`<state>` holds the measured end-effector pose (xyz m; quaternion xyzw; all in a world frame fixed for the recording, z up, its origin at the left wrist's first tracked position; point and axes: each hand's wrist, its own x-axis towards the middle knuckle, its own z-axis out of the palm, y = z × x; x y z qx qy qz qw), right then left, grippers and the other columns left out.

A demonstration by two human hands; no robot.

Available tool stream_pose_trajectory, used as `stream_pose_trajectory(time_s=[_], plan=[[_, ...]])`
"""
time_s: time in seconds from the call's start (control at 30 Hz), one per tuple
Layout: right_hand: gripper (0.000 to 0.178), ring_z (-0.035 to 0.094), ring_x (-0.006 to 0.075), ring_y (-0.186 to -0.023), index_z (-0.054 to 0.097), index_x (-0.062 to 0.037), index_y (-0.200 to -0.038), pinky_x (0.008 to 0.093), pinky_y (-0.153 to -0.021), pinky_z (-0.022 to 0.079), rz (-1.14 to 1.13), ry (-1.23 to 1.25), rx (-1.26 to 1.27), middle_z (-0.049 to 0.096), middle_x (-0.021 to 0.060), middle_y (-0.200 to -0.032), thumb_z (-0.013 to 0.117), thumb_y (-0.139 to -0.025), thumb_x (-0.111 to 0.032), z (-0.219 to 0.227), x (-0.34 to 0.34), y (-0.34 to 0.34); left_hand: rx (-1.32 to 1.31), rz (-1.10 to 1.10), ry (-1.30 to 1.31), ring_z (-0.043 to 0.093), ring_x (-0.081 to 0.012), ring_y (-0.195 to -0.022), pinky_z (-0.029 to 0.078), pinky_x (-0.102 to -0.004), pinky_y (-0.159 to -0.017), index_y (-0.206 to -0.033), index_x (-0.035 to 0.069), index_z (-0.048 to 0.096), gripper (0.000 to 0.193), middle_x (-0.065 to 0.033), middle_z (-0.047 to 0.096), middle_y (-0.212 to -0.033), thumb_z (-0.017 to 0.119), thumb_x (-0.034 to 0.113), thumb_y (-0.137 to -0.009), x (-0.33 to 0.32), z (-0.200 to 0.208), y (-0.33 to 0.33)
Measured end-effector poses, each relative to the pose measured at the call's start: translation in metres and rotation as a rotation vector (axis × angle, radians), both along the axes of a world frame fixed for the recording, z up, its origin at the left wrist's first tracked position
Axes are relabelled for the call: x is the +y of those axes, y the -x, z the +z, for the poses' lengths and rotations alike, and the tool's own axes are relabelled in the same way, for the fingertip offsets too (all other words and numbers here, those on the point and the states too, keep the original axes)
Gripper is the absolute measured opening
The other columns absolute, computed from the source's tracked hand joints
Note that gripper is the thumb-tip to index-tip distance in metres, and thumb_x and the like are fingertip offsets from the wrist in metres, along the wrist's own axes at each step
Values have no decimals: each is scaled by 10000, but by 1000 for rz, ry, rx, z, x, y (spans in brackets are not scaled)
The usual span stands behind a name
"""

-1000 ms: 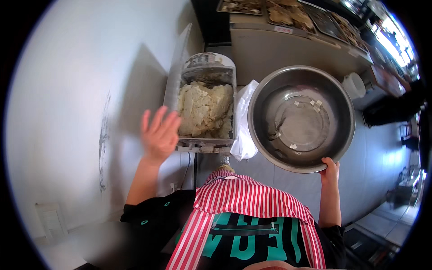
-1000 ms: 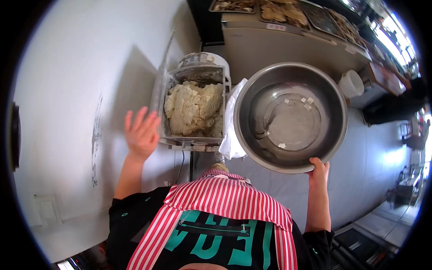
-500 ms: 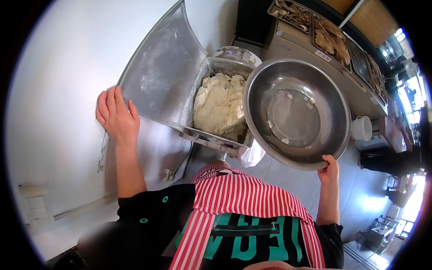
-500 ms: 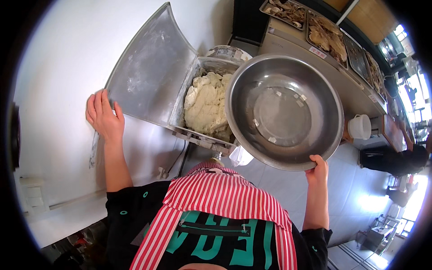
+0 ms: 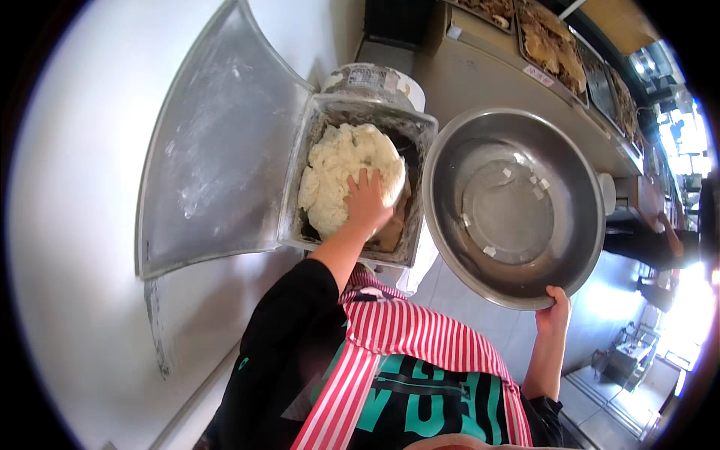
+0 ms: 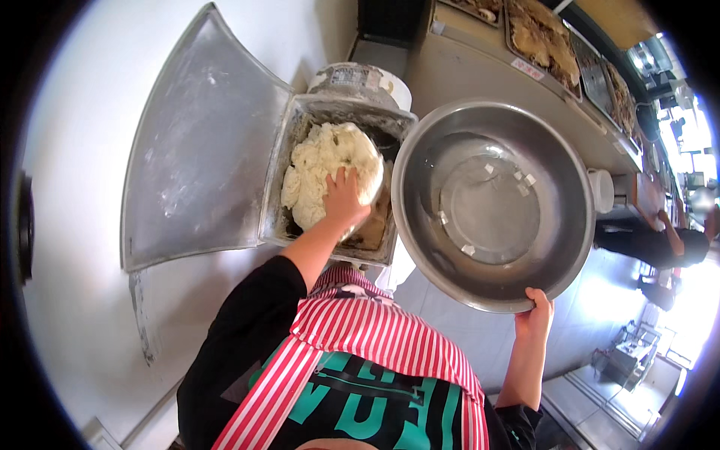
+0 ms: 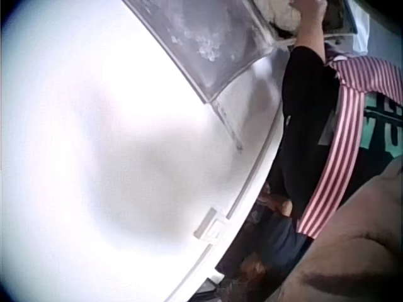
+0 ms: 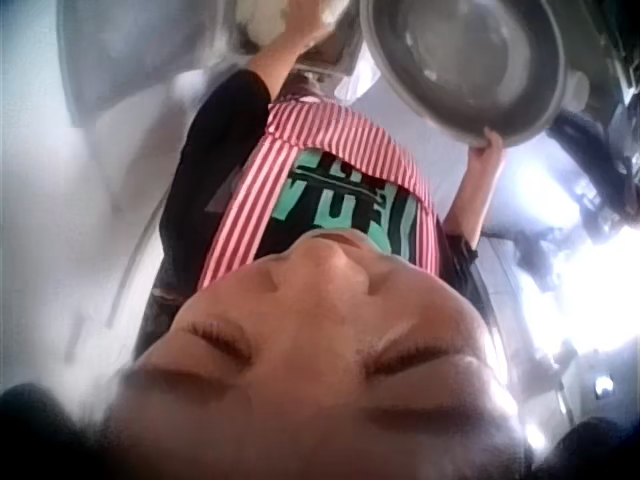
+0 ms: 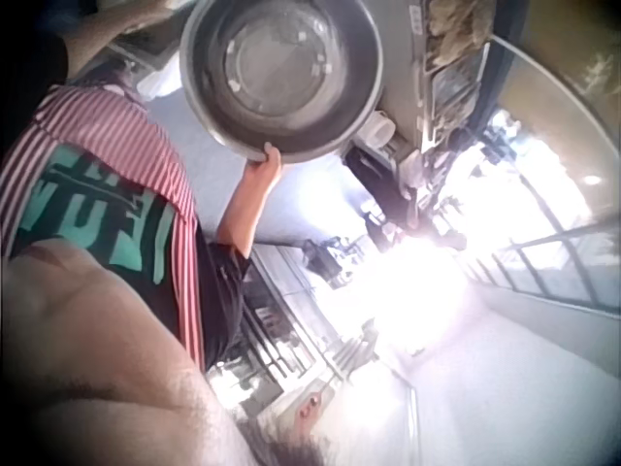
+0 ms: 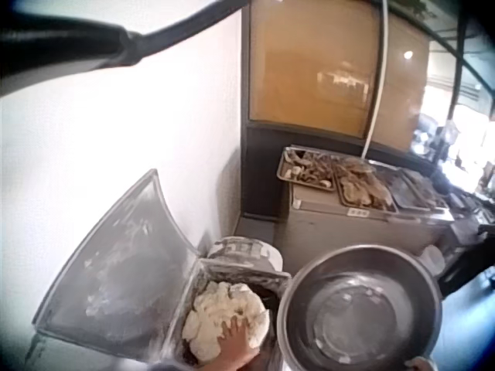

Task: The person carries a metal basin across a kitchen to a large mixer, then reaches inside the container to push and turn a large mass of dough by hand.

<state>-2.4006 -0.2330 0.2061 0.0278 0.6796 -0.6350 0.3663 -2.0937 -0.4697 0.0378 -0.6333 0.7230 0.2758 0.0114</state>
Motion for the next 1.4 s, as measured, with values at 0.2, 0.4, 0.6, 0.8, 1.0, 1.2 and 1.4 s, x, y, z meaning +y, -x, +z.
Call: stream_pose_trajectory(time_s=[0.2, 0.4, 0.6, 0.8, 1.0, 1.2, 1.4], plan=[[294, 546, 209, -833, 513, 26, -989, 335, -766, 457, 4, -3, 153, 550, 98, -910, 527, -697, 48, 10, -3, -4, 19, 30, -32, 439, -339, -1127, 489, -422, -799, -1161, 123, 437, 512, -117, 468, -1166, 683, 179, -717, -64, -39, -7], [347, 537, 215, -858, 496, 18, -1037, 347, -780, 447, 35, -4, 146, 544, 96, -931, 530, -693, 50, 24, -11, 7, -31, 39, 54, 500, -299, -1080, 467, -406, -828, -1205, 85, 443, 519, -118, 491, -1192, 663, 232, -760, -78, -40, -23], [373, 536, 223, -894, 489, 22, -1061, 346, -807, 446, 74, 59, 136, 539, 115, -982, 535, -692, 53, 23, -5, 18, 147, 46, 113, 326, -358, -1269, 366, -404, -983, -1432, 167, 88, 861, -230, 141, -1439, 637, 281, -779, -49, -38, -77], [448, 525, 208, -915, 470, 38, -1121, 337, -850, 413, 191, 0, 274, 537, 119, -1004, 563, -683, 30, 38, -23, 8, 132, 192, 39, 419, -368, -1177, 408, -417, -918, -1396, 183, 203, 757, -232, 323, -1332, 635, 207, -776, -51, -28, -102], [374, 517, 165, -896, 530, 49, -1059, 282, -850, 382, 466, -8, 519, 568, 78, -976, 537, -687, 5, 61, -48, -7, 88, 316, 56, 503, -336, -1038, 447, -418, -837, -1276, 183, 351, 578, -171, 455, -1140, 609, 103, -764, -36, -31, -92], [357, 511, 153, -882, 541, 57, -1044, 271, -841, 384, 544, 22, 617, 573, 70, -957, 537, -694, -13, 77, -75, -27, 144, 405, 33, 504, -328, -1016, 450, -420, -819, -1179, 160, 400, 491, -155, 475, -1096, 618, 73, -748, -8, -52, -93], [376, 515, 157, -885, 534, 60, -1061, 269, -846, 384, 550, 53, 653, 577, 78, -969, 548, -692, -12, 75, -87, -26, 132, 410, -14, 519, -329, -999, 458, -413, -802, -1160, 120, 407, 465, -165, 493, -1083, 623, 74, -751, 10, -63, -105]])
